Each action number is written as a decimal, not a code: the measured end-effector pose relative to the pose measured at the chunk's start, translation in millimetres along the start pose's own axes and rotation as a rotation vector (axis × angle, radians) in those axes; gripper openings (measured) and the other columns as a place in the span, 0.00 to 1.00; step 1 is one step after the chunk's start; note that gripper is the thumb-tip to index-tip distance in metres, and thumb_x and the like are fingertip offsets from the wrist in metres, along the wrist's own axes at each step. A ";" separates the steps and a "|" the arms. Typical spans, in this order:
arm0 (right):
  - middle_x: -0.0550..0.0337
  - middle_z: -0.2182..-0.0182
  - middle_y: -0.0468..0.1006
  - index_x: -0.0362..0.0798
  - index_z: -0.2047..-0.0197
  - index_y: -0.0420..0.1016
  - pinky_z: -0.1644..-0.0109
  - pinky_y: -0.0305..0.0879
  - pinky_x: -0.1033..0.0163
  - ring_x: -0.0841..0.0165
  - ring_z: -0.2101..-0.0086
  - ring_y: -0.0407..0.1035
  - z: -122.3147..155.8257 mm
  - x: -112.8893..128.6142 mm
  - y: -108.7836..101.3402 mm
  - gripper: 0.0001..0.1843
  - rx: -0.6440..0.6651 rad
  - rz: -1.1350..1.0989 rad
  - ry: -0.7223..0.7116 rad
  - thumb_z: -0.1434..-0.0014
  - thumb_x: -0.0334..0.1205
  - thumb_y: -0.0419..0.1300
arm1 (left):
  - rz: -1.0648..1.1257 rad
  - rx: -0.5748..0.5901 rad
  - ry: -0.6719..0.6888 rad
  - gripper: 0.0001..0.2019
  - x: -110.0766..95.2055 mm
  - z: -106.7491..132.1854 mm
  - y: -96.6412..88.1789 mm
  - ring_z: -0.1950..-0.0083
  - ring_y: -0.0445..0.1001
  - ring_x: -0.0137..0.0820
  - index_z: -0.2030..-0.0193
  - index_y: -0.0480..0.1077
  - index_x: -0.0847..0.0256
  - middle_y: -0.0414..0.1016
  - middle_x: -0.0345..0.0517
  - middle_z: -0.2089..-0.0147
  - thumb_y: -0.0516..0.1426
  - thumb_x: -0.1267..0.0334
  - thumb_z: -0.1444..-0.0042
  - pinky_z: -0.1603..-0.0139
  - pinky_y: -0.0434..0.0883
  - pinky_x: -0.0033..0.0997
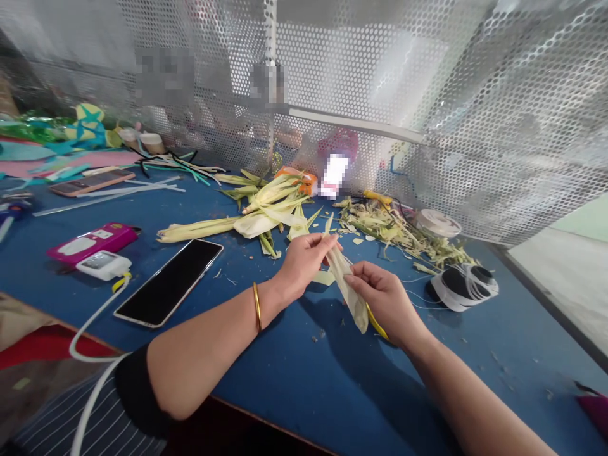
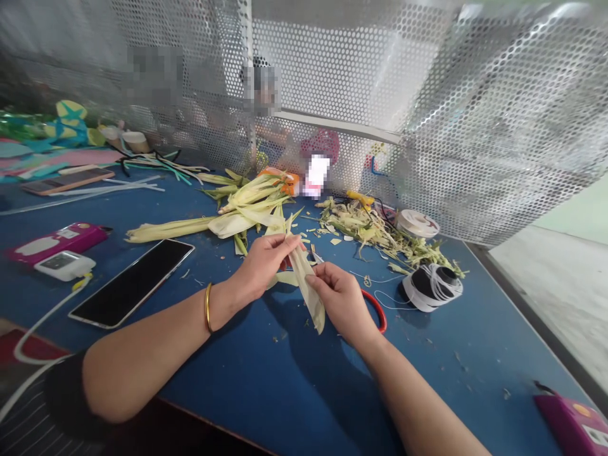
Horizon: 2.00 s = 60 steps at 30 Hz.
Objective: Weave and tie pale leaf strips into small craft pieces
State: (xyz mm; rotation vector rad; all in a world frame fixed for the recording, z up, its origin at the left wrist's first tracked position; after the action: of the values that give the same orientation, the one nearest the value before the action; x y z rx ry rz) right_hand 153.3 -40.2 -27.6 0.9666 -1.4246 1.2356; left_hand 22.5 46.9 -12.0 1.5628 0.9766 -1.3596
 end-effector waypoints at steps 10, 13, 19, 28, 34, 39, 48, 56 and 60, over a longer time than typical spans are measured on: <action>0.64 0.77 0.75 0.47 0.69 0.74 0.68 0.65 0.67 0.72 0.75 0.71 3.6 7.4 1.3 0.15 0.192 -0.129 0.075 0.47 0.50 0.68 | 0.039 -0.222 0.146 0.18 -10.6 -18.0 -26.3 0.80 0.57 0.22 0.73 0.76 0.63 0.61 0.36 0.82 0.61 0.49 0.46 0.79 0.55 0.23; 0.63 0.75 0.77 0.46 0.69 0.75 0.67 0.66 0.66 0.72 0.74 0.71 4.3 9.5 0.6 0.16 0.187 -0.129 0.056 0.47 0.51 0.68 | 0.065 -0.258 0.139 0.20 -9.4 -22.0 -30.1 0.81 0.57 0.21 0.73 0.76 0.64 0.60 0.35 0.83 0.61 0.46 0.47 0.80 0.55 0.23; 0.63 0.78 0.75 0.47 0.69 0.74 0.71 0.64 0.65 0.70 0.77 0.70 -0.7 7.0 -8.9 0.18 -0.072 -0.009 -0.003 0.48 0.54 0.67 | 0.088 -0.323 0.097 0.22 -1.7 -26.5 -34.4 0.81 0.59 0.21 0.72 0.75 0.63 0.60 0.34 0.82 0.60 0.43 0.47 0.80 0.57 0.23; 0.60 0.75 0.75 0.50 0.67 0.74 0.68 0.60 0.64 0.65 0.72 0.72 -2.2 13.8 -33.7 0.10 -0.387 0.674 -0.297 0.38 0.43 0.55 | -0.698 -0.488 0.711 0.23 -22.7 -1.1 -24.5 0.40 0.69 0.42 0.42 0.68 0.63 0.70 0.58 0.40 0.60 0.62 0.44 0.41 0.67 0.44; 0.57 0.68 0.79 0.51 0.64 0.75 0.63 0.60 0.64 0.65 0.66 0.72 2.6 17.5 -20.6 0.13 -0.243 0.864 -0.461 0.34 0.40 0.50 | -0.991 0.168 0.796 0.11 -15.8 12.7 6.7 0.50 0.75 0.37 0.52 0.76 0.56 0.81 0.46 0.54 0.57 0.59 0.38 0.37 0.60 0.45; 0.61 0.74 0.78 0.51 0.64 0.76 0.67 0.61 0.65 0.67 0.72 0.71 -1.4 18.1 -22.3 0.13 -0.240 0.650 -0.352 0.35 0.43 0.52 | -0.823 0.272 0.342 0.12 -7.1 3.5 4.0 0.69 0.74 0.32 0.71 0.78 0.56 0.78 0.41 0.73 0.58 0.55 0.40 0.68 0.63 0.29; 0.52 0.67 0.79 0.48 0.61 0.71 0.68 0.57 0.61 0.59 0.68 0.74 9.9 8.6 -46.8 0.08 0.023 1.354 -0.040 0.43 0.41 0.57 | -0.664 -0.002 0.226 0.12 -9.9 -7.8 -13.2 0.73 0.73 0.30 0.75 0.75 0.59 0.76 0.40 0.77 0.56 0.60 0.44 0.70 0.61 0.28; 0.43 0.63 0.79 0.42 0.46 0.69 0.68 0.57 0.61 0.55 0.65 0.76 6.6 -9.3 -35.9 0.25 0.066 1.488 0.059 0.50 0.26 0.55 | -0.672 -0.145 0.270 0.11 -11.2 -10.3 -20.1 0.70 0.74 0.32 0.71 0.77 0.60 0.79 0.43 0.74 0.55 0.61 0.43 0.68 0.63 0.29; 0.52 0.65 0.81 0.49 0.39 0.68 0.66 0.61 0.61 0.59 0.67 0.75 -2.2 -5.4 -44.6 0.32 -0.072 1.096 -0.013 0.49 0.30 0.56 | -0.633 -0.201 0.263 0.11 -11.2 -13.6 -25.4 0.69 0.75 0.32 0.71 0.76 0.59 0.79 0.43 0.73 0.55 0.59 0.43 0.68 0.63 0.29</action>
State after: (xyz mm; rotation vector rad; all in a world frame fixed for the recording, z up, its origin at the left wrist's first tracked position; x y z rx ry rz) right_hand 197.8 -45.6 -23.6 0.0577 -2.0762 1.8999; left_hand 2.4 68.3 -2.3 1.3502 1.8229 -1.4197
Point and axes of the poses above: each hand's wrist, its own z-axis away from the middle knuckle, its own y-axis out of the palm, x = y × z, the point moved 3 cm from there along -z, towards the middle knuckle
